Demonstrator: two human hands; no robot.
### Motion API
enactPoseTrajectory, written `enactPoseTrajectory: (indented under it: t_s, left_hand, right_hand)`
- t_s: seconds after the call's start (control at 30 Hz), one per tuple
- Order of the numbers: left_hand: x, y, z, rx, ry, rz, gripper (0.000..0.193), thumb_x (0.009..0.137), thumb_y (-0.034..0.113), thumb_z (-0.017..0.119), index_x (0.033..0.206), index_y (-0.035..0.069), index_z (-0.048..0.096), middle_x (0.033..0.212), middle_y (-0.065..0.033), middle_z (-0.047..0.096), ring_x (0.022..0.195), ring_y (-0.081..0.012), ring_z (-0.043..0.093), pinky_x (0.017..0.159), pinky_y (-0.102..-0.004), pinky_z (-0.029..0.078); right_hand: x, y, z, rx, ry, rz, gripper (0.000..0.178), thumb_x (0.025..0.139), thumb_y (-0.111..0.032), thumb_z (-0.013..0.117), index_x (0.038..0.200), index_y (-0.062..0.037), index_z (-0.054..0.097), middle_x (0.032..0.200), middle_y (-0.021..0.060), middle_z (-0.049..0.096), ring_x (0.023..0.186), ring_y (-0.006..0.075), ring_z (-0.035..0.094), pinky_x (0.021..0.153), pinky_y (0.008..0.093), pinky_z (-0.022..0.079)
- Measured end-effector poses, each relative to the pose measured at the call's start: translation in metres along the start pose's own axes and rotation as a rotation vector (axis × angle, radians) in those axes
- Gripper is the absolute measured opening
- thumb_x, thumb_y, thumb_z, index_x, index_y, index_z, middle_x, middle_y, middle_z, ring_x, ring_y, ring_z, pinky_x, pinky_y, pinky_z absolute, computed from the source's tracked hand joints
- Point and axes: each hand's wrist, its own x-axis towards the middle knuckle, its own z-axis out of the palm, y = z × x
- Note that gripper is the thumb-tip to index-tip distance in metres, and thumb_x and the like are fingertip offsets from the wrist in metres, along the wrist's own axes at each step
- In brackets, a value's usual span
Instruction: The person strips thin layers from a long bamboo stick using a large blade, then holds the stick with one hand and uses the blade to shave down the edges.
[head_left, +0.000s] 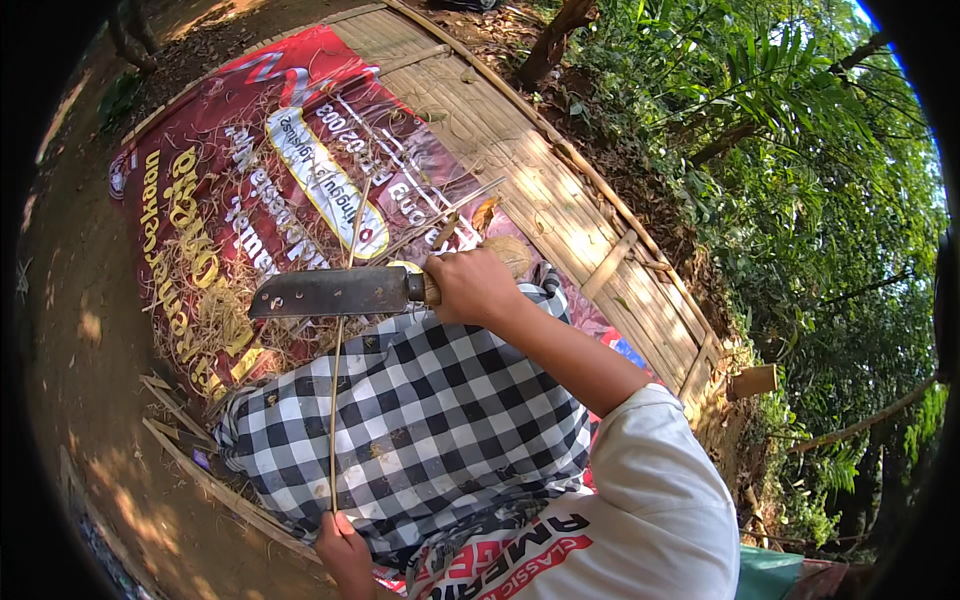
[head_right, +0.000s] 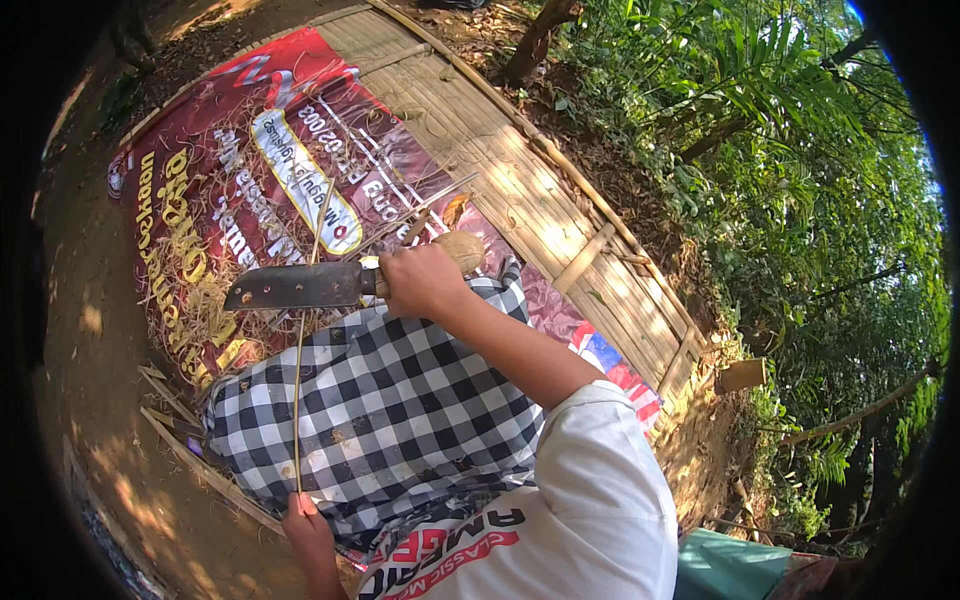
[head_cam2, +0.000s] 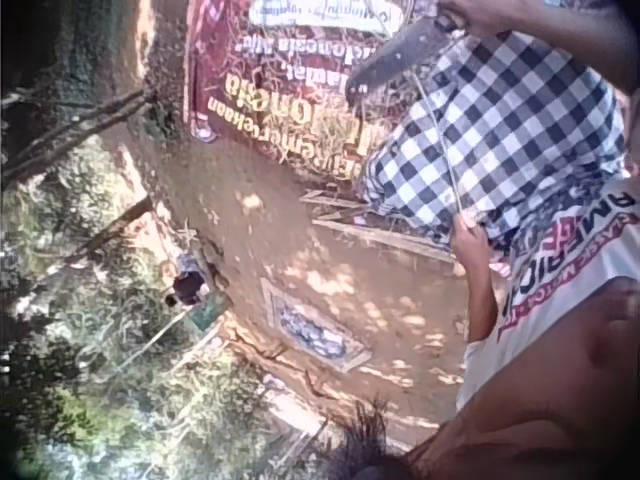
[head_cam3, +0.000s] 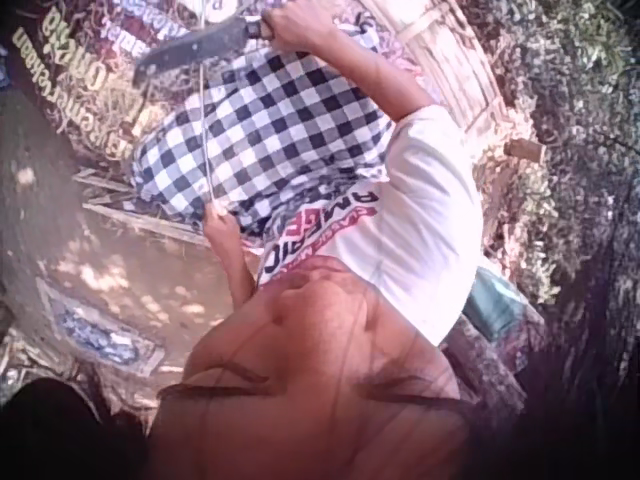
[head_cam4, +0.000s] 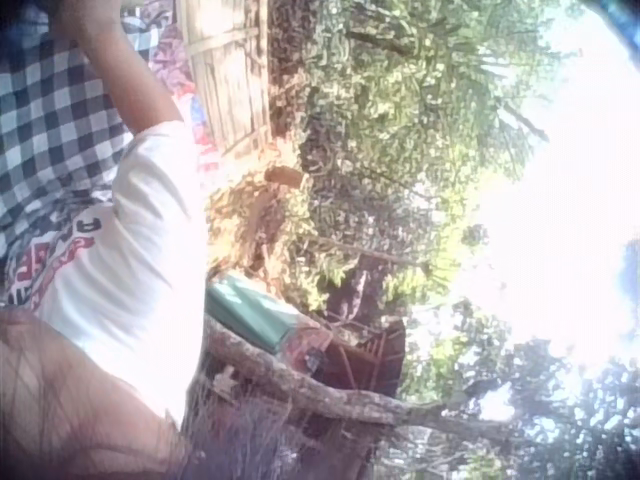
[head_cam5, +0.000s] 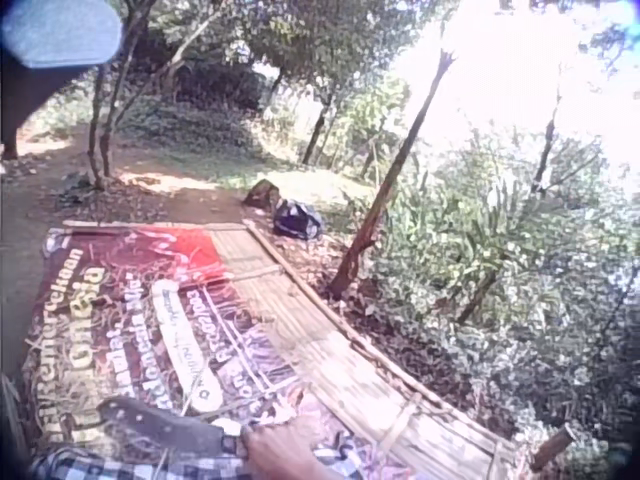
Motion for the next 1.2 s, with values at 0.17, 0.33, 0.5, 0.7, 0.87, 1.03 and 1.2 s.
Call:
enactPoseTrajectory:
  t_s: [0.17, 0.33, 0.5, 0.7, 0.87, 1.03, 1.2]
  left_hand:
    - [0.005, 0.003, -0.002, -0.054, 0.013, -0.029, 0.035, 0.101, 0.019, 0.046, 0.073, -0.003, 0.043, 0.057, -0.0225, 0.041, 0.052, -0.0385, 0.041, 0.051, -0.0454, 0.03]
    - [0.009, -0.001, 0.002, -0.032, 0.022, 0.015, 0.034, 0.099, 0.018, 0.05, 0.071, 0.0, 0.044, 0.053, -0.0202, 0.042, 0.048, -0.04, 0.045, 0.047, -0.0452, 0.031]
    - [0.01, -0.001, 0.007, 0.003, 0.084, 0.053, 0.031, 0.098, 0.017, 0.053, 0.072, 0.001, 0.047, 0.053, -0.0211, 0.045, 0.051, -0.0432, 0.05, 0.047, -0.0472, 0.033]
    - [0.014, -0.002, 0.013, 0.012, 0.145, 0.064, 0.032, 0.099, 0.014, 0.051, 0.072, -0.003, 0.046, 0.052, -0.0178, 0.04, 0.044, -0.032, 0.038, 0.046, -0.0419, 0.03]
    - [0.019, 0.007, 0.005, -0.003, -0.02, -0.046, 0.032, 0.099, 0.019, 0.051, 0.075, -0.003, 0.051, 0.055, -0.0217, 0.048, 0.048, -0.0395, 0.047, 0.047, -0.0447, 0.033]
    - [0.019, 0.002, 0.01, -0.048, 0.023, -0.032, 0.035, 0.099, 0.02, 0.05, 0.073, -0.004, 0.051, 0.054, -0.0218, 0.047, 0.048, -0.0376, 0.046, 0.047, -0.0436, 0.032]
    - [0.024, 0.005, 0.01, -0.058, 0.023, -0.06, 0.038, 0.1, 0.02, 0.05, 0.073, -0.006, 0.052, 0.054, -0.0218, 0.047, 0.047, -0.0366, 0.042, 0.047, -0.0435, 0.032]
  right_hand:
    - [-0.025, -0.037, 0.016, 0.071, 0.011, -0.14, 0.028, 0.07, -0.017, 0.063, 0.092, -0.0001, 0.061, 0.082, 0.0149, 0.068, 0.071, 0.0308, 0.069, 0.063, 0.042, 0.054]
    - [-0.037, -0.049, 0.042, -0.028, 0.059, -0.432, 0.028, 0.068, -0.02, 0.064, 0.089, -0.0011, 0.061, 0.079, 0.0123, 0.065, 0.073, 0.0269, 0.068, 0.068, 0.0385, 0.054]
    - [0.004, -0.014, 0.031, 0.013, 0.068, -0.119, 0.027, 0.069, -0.017, 0.065, 0.089, 0.0002, 0.059, 0.079, 0.0138, 0.066, 0.072, 0.0297, 0.068, 0.065, 0.0403, 0.054]
    - [-0.017, -0.054, 0.032, 0.162, 0.046, -0.246, 0.032, 0.072, -0.018, 0.067, 0.095, 0.0021, 0.056, 0.081, 0.0157, 0.066, 0.07, 0.0317, 0.067, 0.059, 0.0413, 0.054]
    - [-0.041, -0.06, 0.061, 0.177, 0.134, -0.693, 0.033, 0.069, -0.022, 0.068, 0.091, -0.0002, 0.057, 0.075, 0.009, 0.06, 0.069, 0.0271, 0.064, 0.059, 0.0374, 0.052]
    - [-0.048, -0.051, 0.048, 0.179, 0.341, -0.843, 0.029, 0.068, -0.024, 0.067, 0.083, -0.0028, 0.055, 0.074, 0.0074, 0.056, 0.067, 0.025, 0.061, 0.059, 0.0364, 0.05]
    - [-0.052, -0.045, 0.047, 0.297, 0.249, -0.708, 0.037, 0.068, -0.028, 0.073, 0.089, -0.0033, 0.055, 0.079, 0.0086, 0.056, 0.07, 0.027, 0.061, 0.063, 0.0376, 0.05]
